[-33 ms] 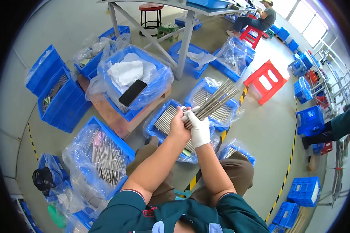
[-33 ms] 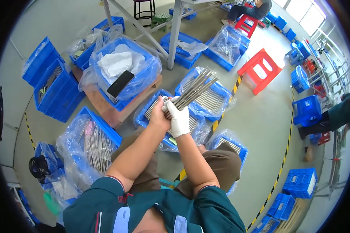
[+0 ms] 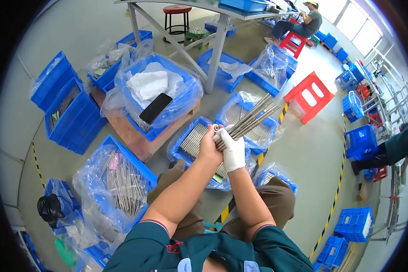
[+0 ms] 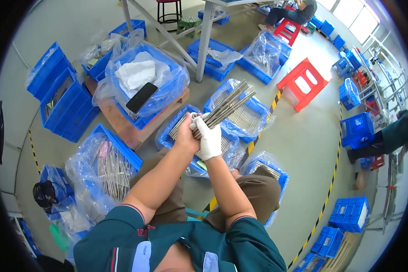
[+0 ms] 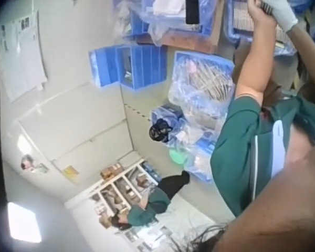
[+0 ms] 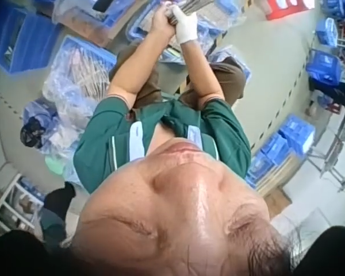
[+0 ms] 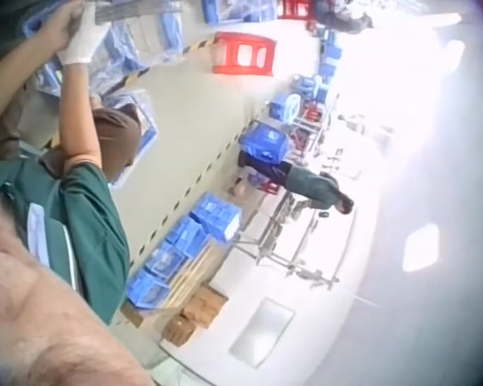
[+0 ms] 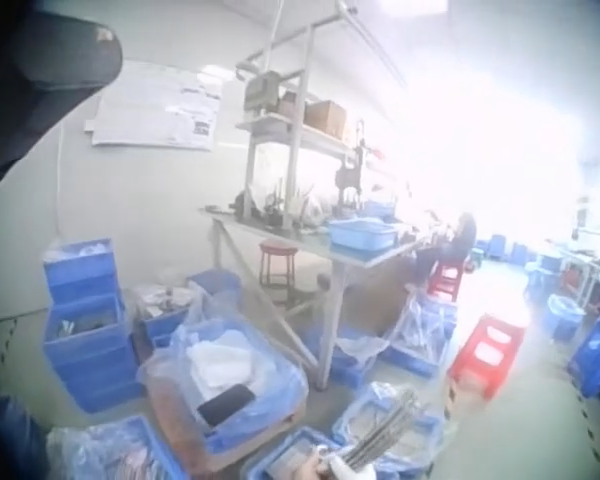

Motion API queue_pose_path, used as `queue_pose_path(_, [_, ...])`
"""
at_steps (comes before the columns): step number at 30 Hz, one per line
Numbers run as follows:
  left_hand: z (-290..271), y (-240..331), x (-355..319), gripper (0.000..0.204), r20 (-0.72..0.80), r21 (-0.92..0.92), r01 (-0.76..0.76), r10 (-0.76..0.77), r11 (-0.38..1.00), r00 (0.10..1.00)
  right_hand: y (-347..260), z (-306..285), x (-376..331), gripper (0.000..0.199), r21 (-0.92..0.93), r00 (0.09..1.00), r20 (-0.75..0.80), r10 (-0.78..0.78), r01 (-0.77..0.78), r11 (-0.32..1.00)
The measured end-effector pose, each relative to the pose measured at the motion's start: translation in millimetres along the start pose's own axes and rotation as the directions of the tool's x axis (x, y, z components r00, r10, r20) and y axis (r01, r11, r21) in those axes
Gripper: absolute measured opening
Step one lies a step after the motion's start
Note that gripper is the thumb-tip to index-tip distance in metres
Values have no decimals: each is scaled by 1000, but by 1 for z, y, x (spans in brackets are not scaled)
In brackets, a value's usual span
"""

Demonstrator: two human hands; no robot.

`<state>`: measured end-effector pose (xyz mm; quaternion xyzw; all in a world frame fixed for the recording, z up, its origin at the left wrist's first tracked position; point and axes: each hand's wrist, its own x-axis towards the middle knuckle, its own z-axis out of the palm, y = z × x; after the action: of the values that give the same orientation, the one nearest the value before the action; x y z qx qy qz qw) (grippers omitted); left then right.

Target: Inspecting long metal rods and grouping them together while surrounded by manufacturing bins.

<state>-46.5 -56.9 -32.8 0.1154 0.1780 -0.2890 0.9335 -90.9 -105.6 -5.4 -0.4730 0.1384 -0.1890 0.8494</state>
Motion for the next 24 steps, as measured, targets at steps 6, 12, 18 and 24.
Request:
queue_pose_path(6, [2,2,-10,39,58,40,78,-80,996,995,-19,2,-9,16,-177,996,60,-66,75,981])
queue_pose_path(12, [8,38,-7,36,51,210,-88,79,974,996,-64,-11,-32,9,-429,946,257,-195,293,855])
queue_pose_path(18, [3,60,-7,35,74,242,-158,144,957,987,-56,-40,-35,7,-473,956,128,263,-174,863])
queue_pose_path(24, [3,66,-8,38,20,346,-188,193,919,981,-43,-73,-25,27,-632,972,27,233,-164,758])
